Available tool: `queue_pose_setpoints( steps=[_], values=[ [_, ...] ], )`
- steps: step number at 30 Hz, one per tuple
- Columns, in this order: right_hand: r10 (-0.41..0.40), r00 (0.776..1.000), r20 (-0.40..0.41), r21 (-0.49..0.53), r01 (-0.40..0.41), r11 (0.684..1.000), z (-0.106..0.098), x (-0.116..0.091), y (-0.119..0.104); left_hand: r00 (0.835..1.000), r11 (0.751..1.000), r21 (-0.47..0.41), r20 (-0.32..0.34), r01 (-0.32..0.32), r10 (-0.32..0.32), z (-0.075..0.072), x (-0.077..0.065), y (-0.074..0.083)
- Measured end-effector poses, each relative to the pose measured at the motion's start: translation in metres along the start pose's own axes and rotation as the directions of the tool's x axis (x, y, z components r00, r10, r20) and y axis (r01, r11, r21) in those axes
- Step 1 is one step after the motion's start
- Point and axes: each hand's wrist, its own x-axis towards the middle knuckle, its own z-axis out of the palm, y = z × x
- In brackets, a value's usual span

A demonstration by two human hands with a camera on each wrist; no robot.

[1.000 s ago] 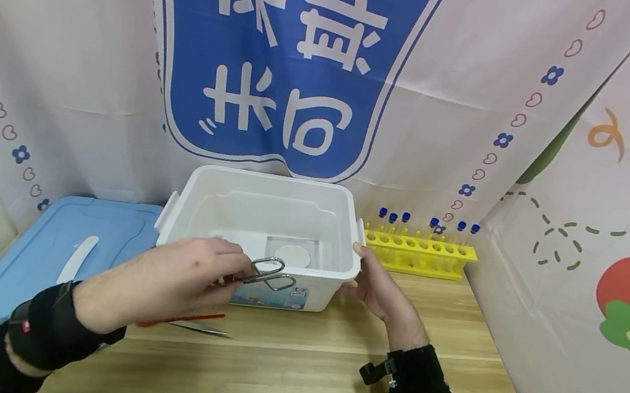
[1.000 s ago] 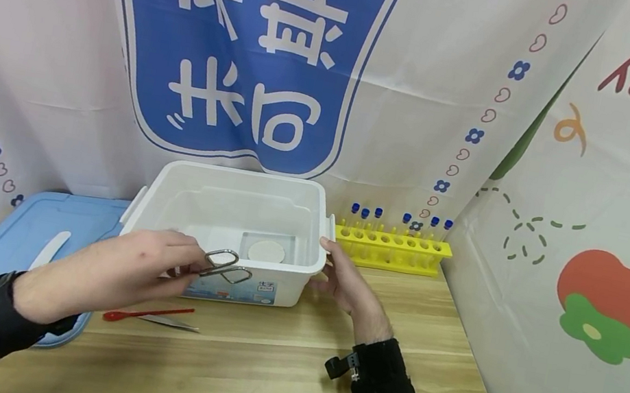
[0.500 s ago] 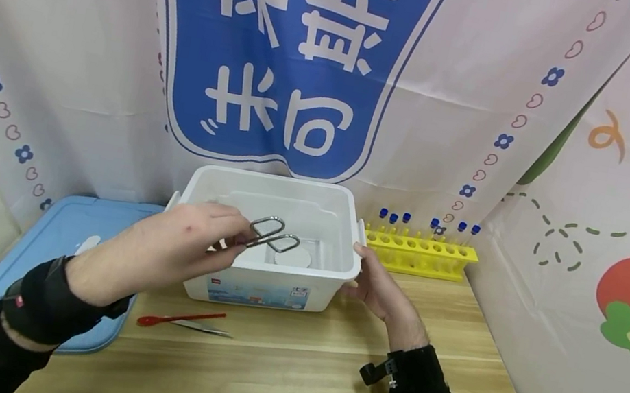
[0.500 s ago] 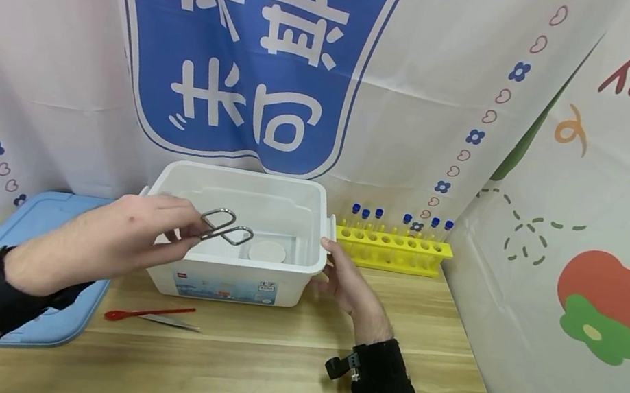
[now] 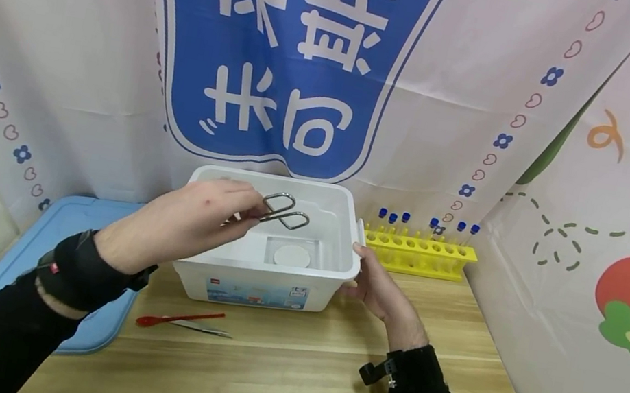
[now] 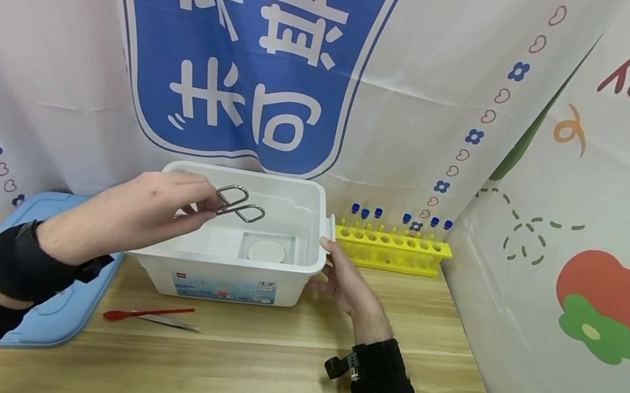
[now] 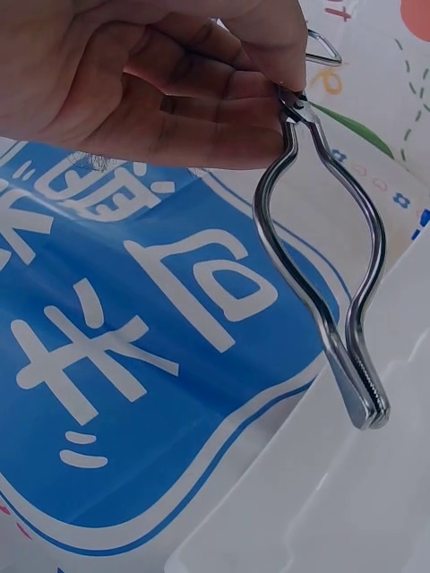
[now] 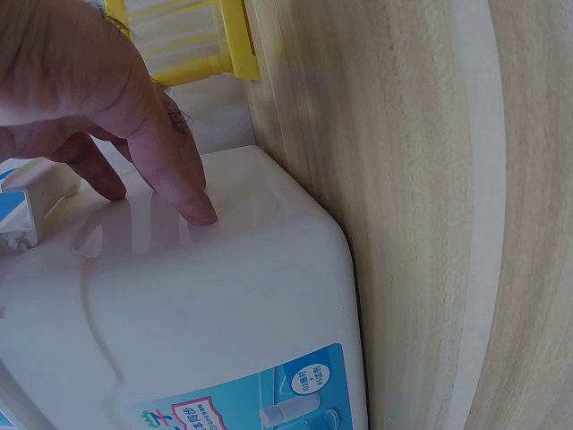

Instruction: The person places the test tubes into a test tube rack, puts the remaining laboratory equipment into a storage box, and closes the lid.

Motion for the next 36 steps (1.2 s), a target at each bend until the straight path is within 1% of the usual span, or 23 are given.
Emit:
queue_pose_setpoints(
  steps=[8,14,19,25,28,31,33,36],
  values=[
    [0.002,1.000,0.002,0.006,-0.002,1.000,0.000,0.000,0.000,0.997,0.999,-0.027,0.064,0.031,-0.030,0.011,0.006,-0.013],
    [-0.001,1.000,0.008,0.010,0.001,1.000,0.000,0.001,0.001,0.987,0.998,-0.028,0.151,0.060,-0.055,0.024,0.006,-0.026],
    [-0.005,1.000,0.012,0.013,0.005,1.000,-0.001,0.002,0.002,0.979,0.996,-0.032,0.193,0.080,-0.072,0.033,0.002,-0.035],
    [0.001,1.000,0.005,0.014,-0.001,1.000,0.000,0.001,0.000,0.963,0.992,-0.033,0.245,0.123,-0.111,0.038,-0.001,-0.045],
    [0.003,1.000,0.002,0.015,-0.003,1.000,0.000,0.001,0.000,0.950,0.988,-0.037,0.283,0.152,-0.135,0.041,-0.002,-0.049],
    [0.003,1.000,0.000,0.017,-0.003,1.000,0.000,0.000,0.000,0.933,0.983,-0.040,0.324,0.180,-0.157,0.044,-0.002,-0.051],
    [0.003,1.000,-0.002,0.019,-0.003,1.000,0.001,0.000,0.000,0.925,0.981,-0.044,0.342,0.189,-0.163,0.047,-0.003,-0.053],
    [0.002,1.000,-0.002,0.018,-0.002,1.000,0.001,0.001,0.000,0.920,0.980,-0.047,0.358,0.192,-0.163,0.051,-0.003,-0.057]
  ],
)
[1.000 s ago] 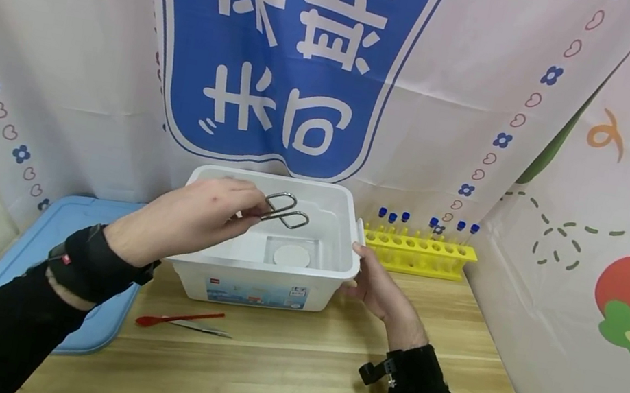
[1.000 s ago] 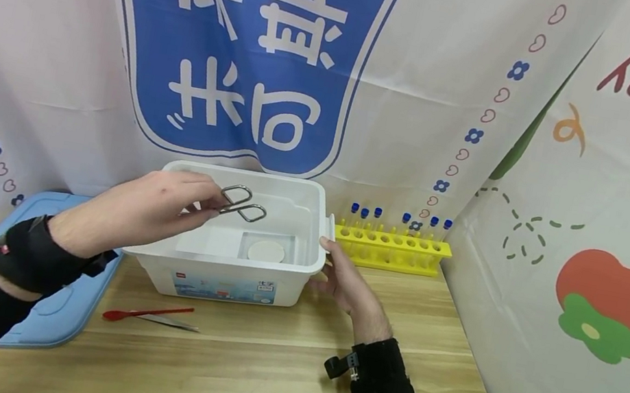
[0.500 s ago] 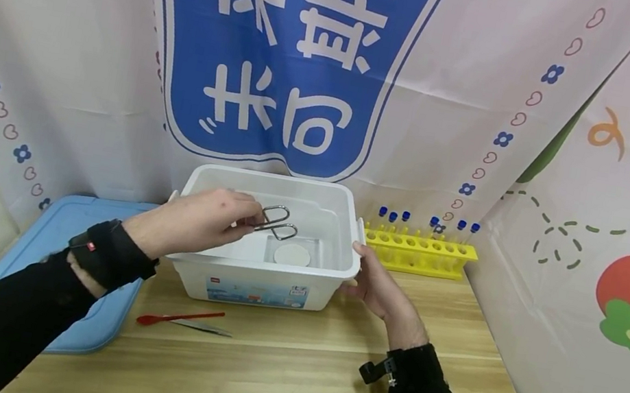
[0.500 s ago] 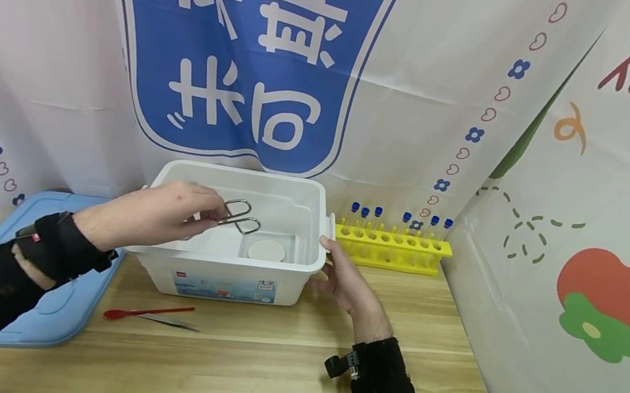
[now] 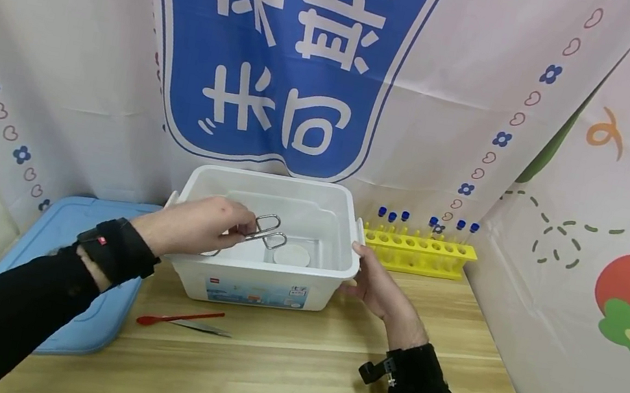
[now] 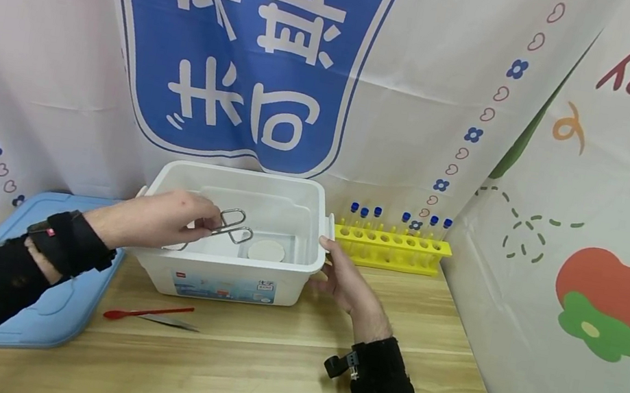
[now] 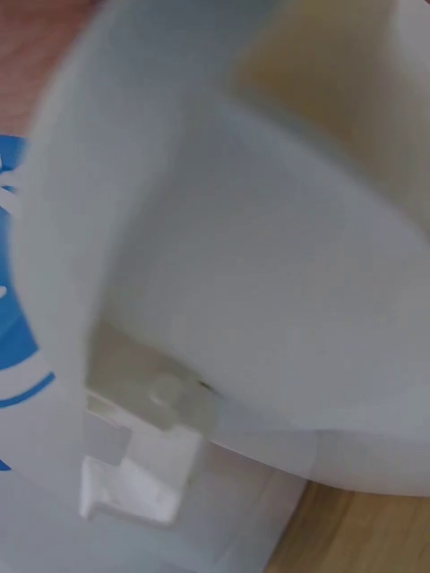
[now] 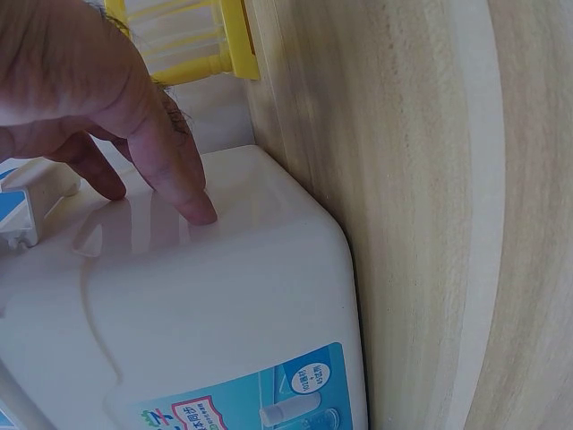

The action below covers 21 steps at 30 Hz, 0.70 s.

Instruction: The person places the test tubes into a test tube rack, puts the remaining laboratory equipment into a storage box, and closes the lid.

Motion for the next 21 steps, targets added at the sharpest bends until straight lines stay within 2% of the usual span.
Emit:
queue_pose_setpoints(
  steps=[9,14,18,21],
  values=[
    [-0.005,1.000,0.009,-0.007,0.005,1.000,-0.001,0.002,0.001,0.999,0.999,-0.022,0.034,-0.037,0.038,0.001,0.005,-0.005],
    [-0.003,1.000,0.008,-0.012,0.003,1.000,-0.002,0.003,0.001,0.991,1.000,-0.023,0.131,-0.009,0.012,-0.004,0.014,-0.001],
    [-0.001,1.000,0.011,-0.016,0.002,1.000,-0.003,0.003,0.001,0.974,0.999,-0.006,0.226,0.036,-0.034,-0.007,0.021,0.004],
    [-0.003,1.000,0.011,-0.015,0.003,1.000,-0.003,0.002,0.001,0.963,0.999,-0.001,0.263,0.052,-0.050,-0.008,0.023,0.007]
  ],
)
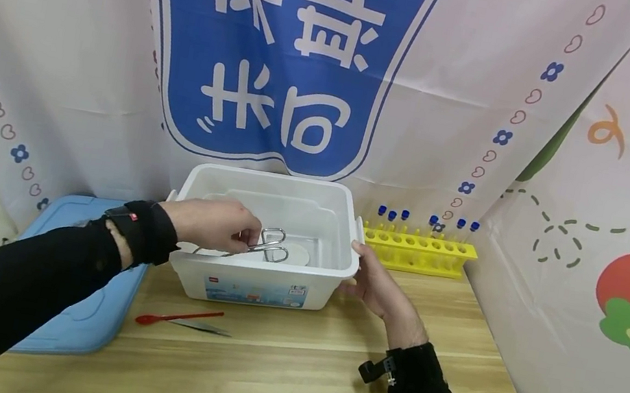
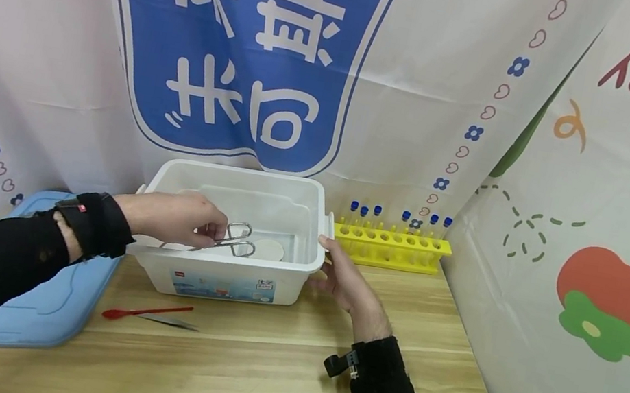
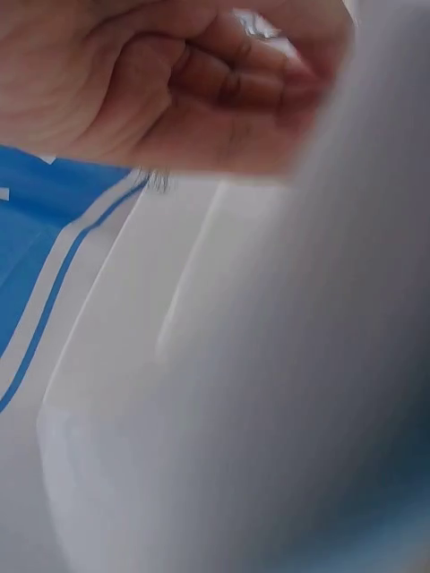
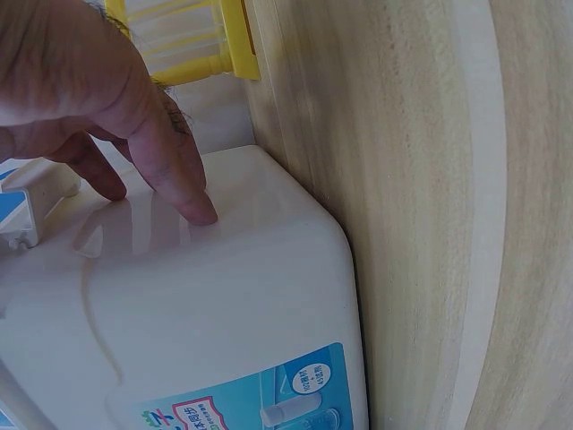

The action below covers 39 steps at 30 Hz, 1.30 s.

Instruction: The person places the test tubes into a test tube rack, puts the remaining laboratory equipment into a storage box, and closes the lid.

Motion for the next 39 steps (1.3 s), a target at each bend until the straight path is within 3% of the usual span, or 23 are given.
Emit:
queue_pose_setpoints(
  steps=[13,25,29,39],
  values=[
    [0.003,1.000,-0.010,0.005,-0.003,1.000,0.001,0.000,0.000,1.000,1.000,0.019,0.022,-0.006,0.005,0.008,-0.002,0.009],
    [0.008,1.000,-0.027,0.011,-0.008,1.000,0.002,0.000,0.001,0.999,0.994,-0.098,-0.021,0.042,-0.045,0.022,0.001,-0.003],
    [-0.001,1.000,-0.015,0.006,0.001,1.000,0.001,0.000,0.002,0.997,0.988,-0.128,-0.004,0.080,-0.082,0.027,0.003,-0.009],
    [-0.006,1.000,0.000,0.003,0.006,1.000,0.000,0.000,0.002,0.992,0.984,-0.150,0.088,0.097,-0.085,0.035,-0.002,-0.022]
  ],
)
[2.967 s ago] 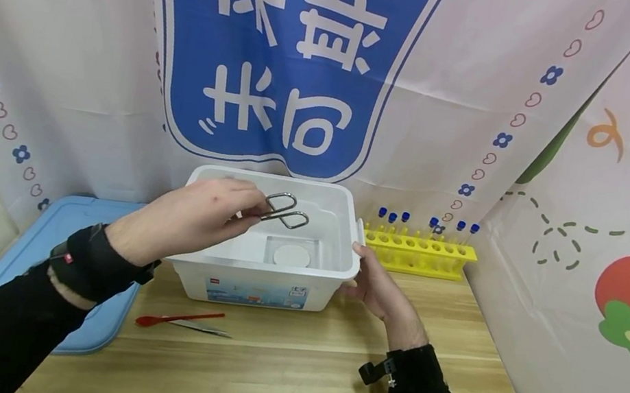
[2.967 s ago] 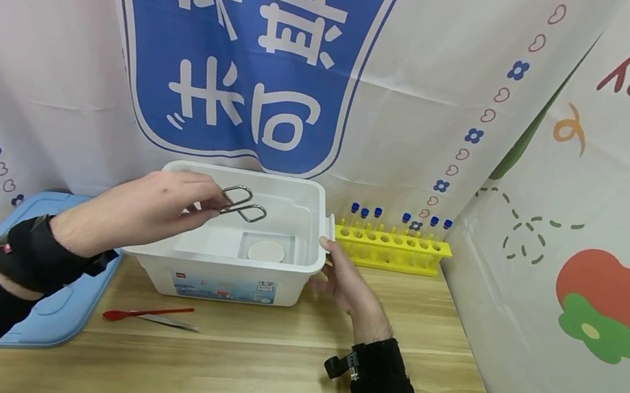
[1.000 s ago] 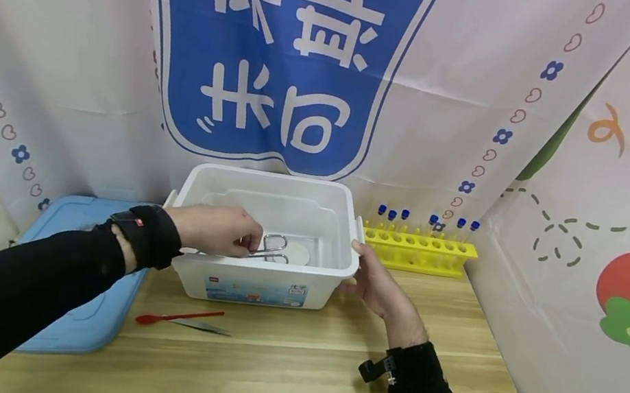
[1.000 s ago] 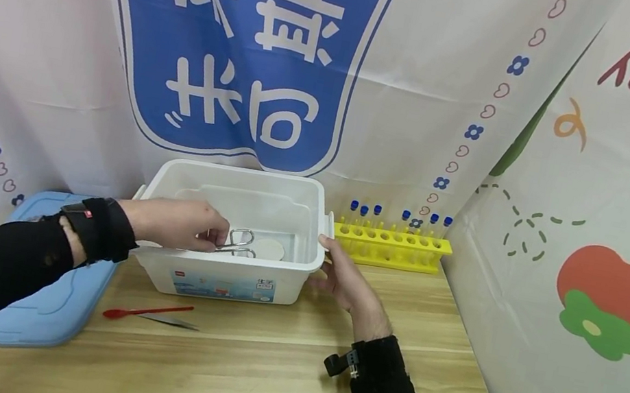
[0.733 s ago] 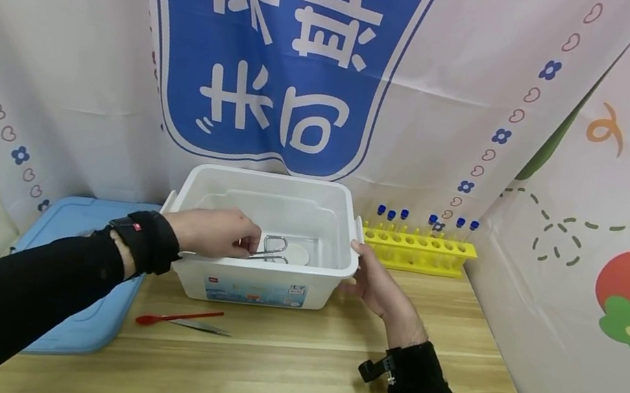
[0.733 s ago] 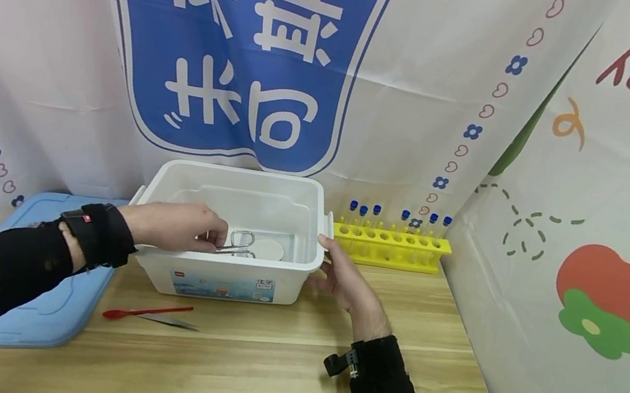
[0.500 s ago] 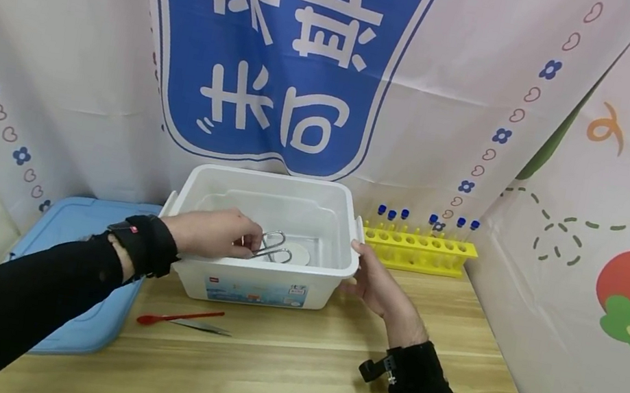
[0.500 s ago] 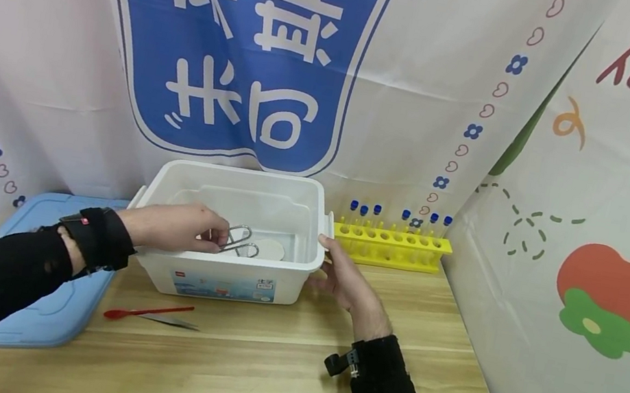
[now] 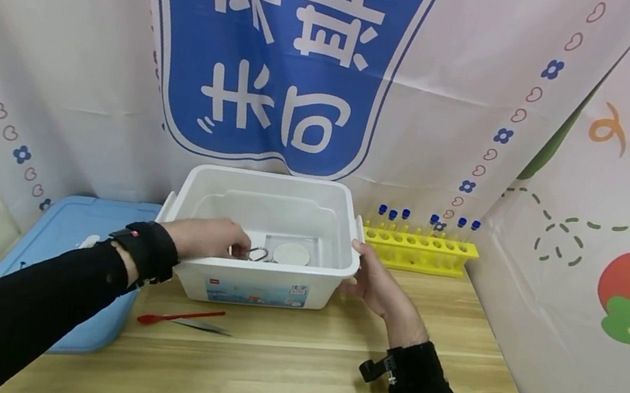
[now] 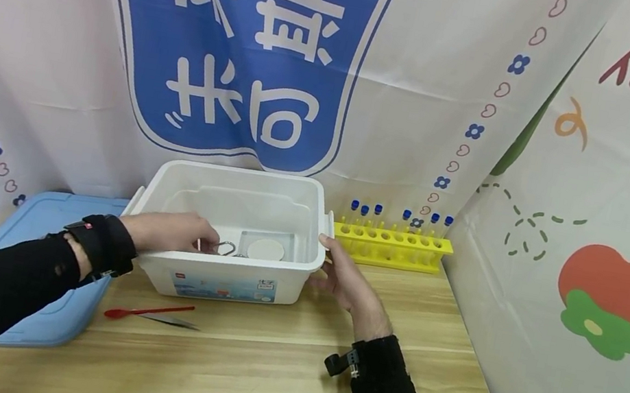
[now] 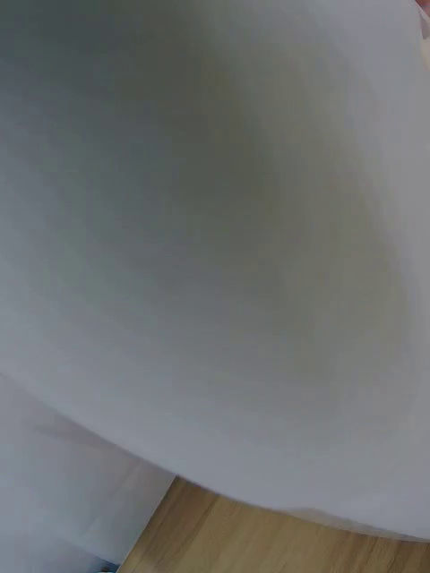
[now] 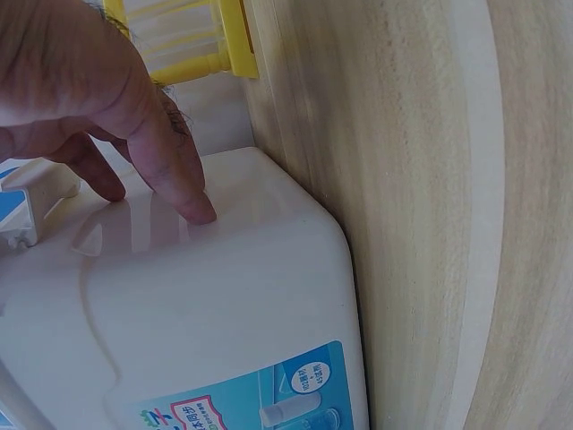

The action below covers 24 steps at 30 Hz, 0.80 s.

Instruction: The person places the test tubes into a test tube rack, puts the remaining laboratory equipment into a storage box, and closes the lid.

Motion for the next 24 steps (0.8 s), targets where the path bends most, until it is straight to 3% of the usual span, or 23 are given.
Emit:
queue_pose_setpoints(
  steps=[7,17,24],
  values=[
    [-0.003,1.000,0.007,0.003,0.003,1.000,0.001,-0.001,-0.001,1.000,1.000,0.010,-0.017,0.004,-0.004,0.000,0.000,0.000],
    [-0.001,1.000,0.009,-0.002,0.001,1.000,0.002,-0.001,-0.001,0.984,0.997,0.076,-0.176,-0.015,0.028,-0.009,-0.012,0.008],
    [0.002,1.000,0.005,0.004,-0.002,1.000,0.003,-0.002,-0.003,0.959,0.997,0.079,-0.278,-0.023,0.044,-0.021,-0.030,0.019]
  ],
)
